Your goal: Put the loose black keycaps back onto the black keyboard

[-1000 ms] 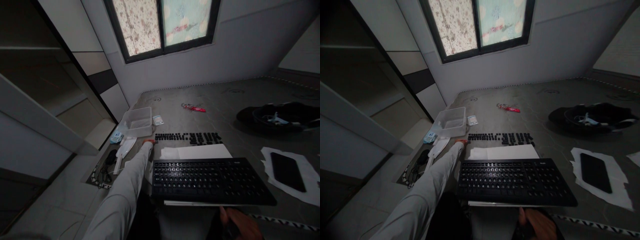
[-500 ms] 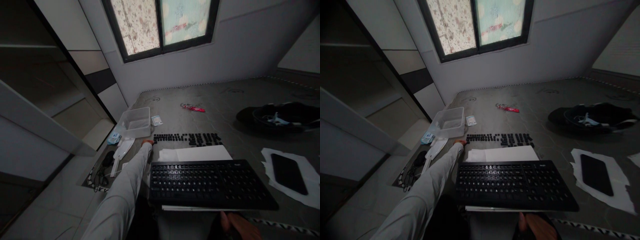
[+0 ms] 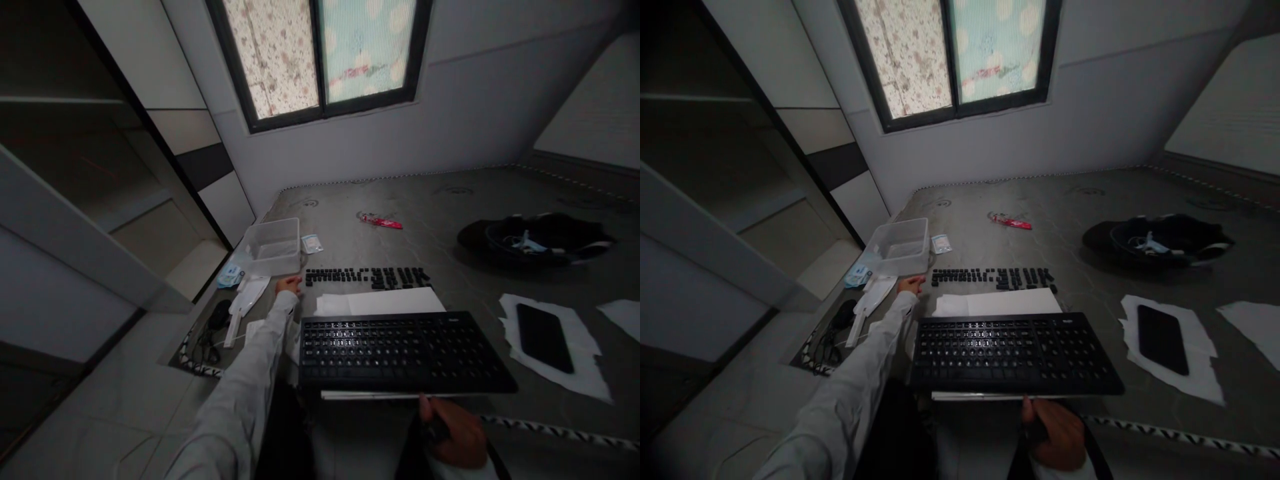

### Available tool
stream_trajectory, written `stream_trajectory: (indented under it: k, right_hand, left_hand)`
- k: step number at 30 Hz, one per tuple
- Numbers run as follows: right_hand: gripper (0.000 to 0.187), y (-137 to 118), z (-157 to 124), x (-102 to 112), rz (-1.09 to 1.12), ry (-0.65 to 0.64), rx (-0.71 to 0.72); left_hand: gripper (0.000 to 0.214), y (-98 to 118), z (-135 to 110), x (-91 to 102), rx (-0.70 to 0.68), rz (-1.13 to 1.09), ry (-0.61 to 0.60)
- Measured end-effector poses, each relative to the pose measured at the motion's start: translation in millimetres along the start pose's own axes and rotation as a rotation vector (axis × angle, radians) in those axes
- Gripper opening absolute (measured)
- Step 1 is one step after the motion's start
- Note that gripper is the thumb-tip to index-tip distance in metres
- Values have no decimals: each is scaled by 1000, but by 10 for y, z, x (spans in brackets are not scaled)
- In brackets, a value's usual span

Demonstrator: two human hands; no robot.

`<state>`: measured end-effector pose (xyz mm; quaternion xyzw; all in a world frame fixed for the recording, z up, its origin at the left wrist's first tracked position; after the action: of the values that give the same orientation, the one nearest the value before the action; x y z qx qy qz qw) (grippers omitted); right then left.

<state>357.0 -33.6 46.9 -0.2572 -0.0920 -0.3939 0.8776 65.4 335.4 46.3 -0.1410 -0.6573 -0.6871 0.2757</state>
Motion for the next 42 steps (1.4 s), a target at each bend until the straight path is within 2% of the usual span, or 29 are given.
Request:
stream_trajectory:
  k: [3, 7, 9, 11, 14, 18, 21, 24, 26, 29, 32, 34, 37, 42]
  right_hand:
    - [19, -29, 8, -9, -17, 12, -29]
    - [24, -62, 3, -6, -76, -7, -105]
    - [25, -89, 1, 5, -93, -10, -109]
    - [26, -117, 5, 24, -106, 2, -106]
    - [28, -174, 28, 62, -140, 27, -76]
    - [35, -251, 87, 96, -184, 47, -87]
    - [44, -293, 170, 66, -177, 82, -227]
    - [49, -369, 326, -58, -106, 176, -407]
    - [50, -419, 480, -237, 39, 228, -564]
    - [48, -474, 758, -663, 561, 331, -847]
    - [49, -551, 1061, -1113, 1056, 462, -993]
    - [49, -575, 1191, -1378, 1262, 489, -1094]
    - [49, -560, 1240, -1640, 1360, 548, -1198]
    - [50, -527, 1169, -1856, 1323, 557, -1216]
  left_hand:
    - [37, 107, -503, 221, 24, -13, -7]
    - [29, 176, -1371, 495, -15, 8, 32]
    - [26, 270, -1792, 602, -188, 237, 147]
    - [23, 358, -2147, 638, -355, 352, 254]
    - [23, 396, -2465, 590, -452, 458, 333]
    - [26, 340, -2577, 489, -493, 486, 350]
    - [30, 269, -2570, 458, -515, 423, 364]
    - [29, 218, -2568, 462, -535, 345, 373]
    - [25, 200, -2572, 475, -534, 313, 366]
    - [25, 189, -2573, 493, -524, 280, 346]
    - [25, 176, -2564, 491, -523, 247, 336]
    - [24, 159, -2555, 476, -525, 224, 337]
    - [24, 130, -2544, 456, -518, 191, 348]
    - [24, 126, -2534, 468, -487, 168, 346]
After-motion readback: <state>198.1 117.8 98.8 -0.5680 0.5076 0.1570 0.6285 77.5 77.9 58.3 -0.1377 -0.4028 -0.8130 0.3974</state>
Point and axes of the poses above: each hand's wrist, its own z-axis towards the middle knuckle, its own x-axis out of the back of the hand, y = z × x, the point moved 5 cm from there along z, towards the middle knuckle, and after that the axes turned 15 degrees about z, right-handed, at the moved point
